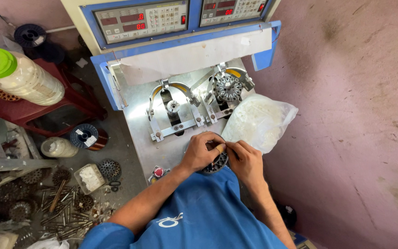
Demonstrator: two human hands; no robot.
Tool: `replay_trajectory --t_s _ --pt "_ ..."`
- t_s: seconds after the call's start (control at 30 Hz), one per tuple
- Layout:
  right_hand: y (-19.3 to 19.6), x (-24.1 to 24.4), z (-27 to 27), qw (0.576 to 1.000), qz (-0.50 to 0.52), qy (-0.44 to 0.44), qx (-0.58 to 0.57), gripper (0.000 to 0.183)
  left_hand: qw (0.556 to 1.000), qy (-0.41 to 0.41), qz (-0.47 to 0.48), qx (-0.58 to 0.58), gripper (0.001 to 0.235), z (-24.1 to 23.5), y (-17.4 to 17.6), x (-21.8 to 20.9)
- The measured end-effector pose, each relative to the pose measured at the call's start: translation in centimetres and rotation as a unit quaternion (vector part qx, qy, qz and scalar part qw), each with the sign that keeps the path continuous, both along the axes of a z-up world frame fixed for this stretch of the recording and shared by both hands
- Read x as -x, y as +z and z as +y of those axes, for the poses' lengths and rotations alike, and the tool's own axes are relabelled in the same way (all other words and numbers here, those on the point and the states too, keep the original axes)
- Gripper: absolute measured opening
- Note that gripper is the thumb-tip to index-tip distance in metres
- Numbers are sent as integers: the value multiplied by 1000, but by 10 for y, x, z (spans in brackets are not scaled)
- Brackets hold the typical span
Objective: The person wires an electromechanical stator by hand, using a small screwdriver to guide wires and secure them into the slots. They manipulate small white plastic insulators and wire ends around the stator core.
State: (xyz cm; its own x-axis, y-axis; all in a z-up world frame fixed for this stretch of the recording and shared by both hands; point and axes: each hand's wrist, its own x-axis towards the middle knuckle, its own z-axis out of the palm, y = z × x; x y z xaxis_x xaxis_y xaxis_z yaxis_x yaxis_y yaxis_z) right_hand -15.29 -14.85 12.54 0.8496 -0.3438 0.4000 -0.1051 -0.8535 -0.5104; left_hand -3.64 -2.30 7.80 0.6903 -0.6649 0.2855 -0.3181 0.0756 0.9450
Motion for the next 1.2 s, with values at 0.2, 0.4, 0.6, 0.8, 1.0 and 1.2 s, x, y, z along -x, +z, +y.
replay_trajectory --t_s 0.2,0.4,0.6,0.8,1.0,1.2 --pt "4 -1 12 995 57 36 -68 29 952 -56 299 42 18 -4 -60 4" --pt "20 -7 30 988 -15 1 -156 35 749 -101 611 233 44 7 -48 -8" --pt "14 -17 28 997 13 66 -32 29 782 -142 566 221 55 16 5 -4" --pt "12 -19 23 996 9 51 -70 24 862 -142 467 136 50 25 17 -4" --pt "8 -14 19 994 -76 71 -23 18 896 -129 399 146 28 31 1 -6" --pt "8 -9 17 990 -54 130 4 16 908 -97 404 45 13 41 -8 -2"
